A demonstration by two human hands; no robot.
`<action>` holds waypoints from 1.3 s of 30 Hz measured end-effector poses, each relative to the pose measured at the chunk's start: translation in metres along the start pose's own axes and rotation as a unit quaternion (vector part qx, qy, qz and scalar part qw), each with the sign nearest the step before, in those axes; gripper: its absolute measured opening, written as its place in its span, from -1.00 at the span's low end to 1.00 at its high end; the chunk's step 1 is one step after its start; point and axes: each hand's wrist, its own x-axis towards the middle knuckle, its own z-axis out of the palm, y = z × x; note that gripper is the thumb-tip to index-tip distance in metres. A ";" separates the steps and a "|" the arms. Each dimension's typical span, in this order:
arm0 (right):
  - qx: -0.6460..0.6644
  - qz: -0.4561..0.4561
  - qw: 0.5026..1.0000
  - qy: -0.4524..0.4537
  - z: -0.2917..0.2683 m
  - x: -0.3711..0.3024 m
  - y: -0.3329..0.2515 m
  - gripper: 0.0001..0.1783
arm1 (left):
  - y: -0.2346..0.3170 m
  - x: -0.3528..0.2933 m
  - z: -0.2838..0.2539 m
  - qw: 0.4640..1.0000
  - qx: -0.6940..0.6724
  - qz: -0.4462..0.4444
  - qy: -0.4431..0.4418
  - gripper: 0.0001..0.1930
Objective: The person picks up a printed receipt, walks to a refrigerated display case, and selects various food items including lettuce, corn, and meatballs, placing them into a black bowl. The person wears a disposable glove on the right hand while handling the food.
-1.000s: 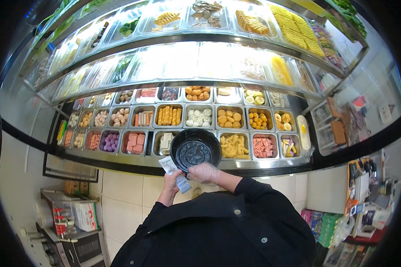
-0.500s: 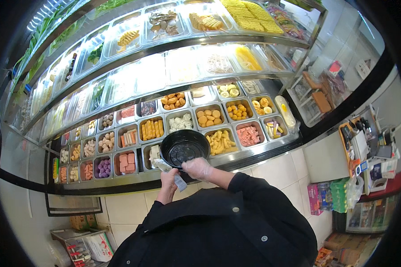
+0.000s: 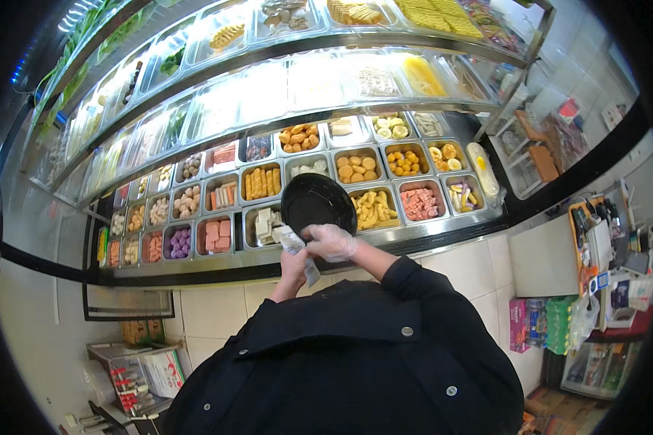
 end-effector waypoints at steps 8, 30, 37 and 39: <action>-0.014 -0.066 0.998 -0.010 -0.007 0.018 -0.005 -0.64 | 0.002 -0.007 0.008 0.999 0.008 0.039 -0.007 -0.71; -0.414 -0.107 0.865 0.265 -0.117 -0.084 0.000 -0.80 | -0.031 0.005 -0.040 0.971 -0.137 -0.086 0.173 -0.65; -0.514 0.044 0.823 0.236 -0.130 -0.166 0.120 -0.91 | 0.014 -0.017 -0.047 0.972 -0.191 -0.061 0.120 -0.73; -0.517 0.033 0.824 0.229 -0.131 -0.176 0.134 -0.89 | 0.038 -0.021 -0.031 0.953 -0.285 -0.106 -0.007 -0.50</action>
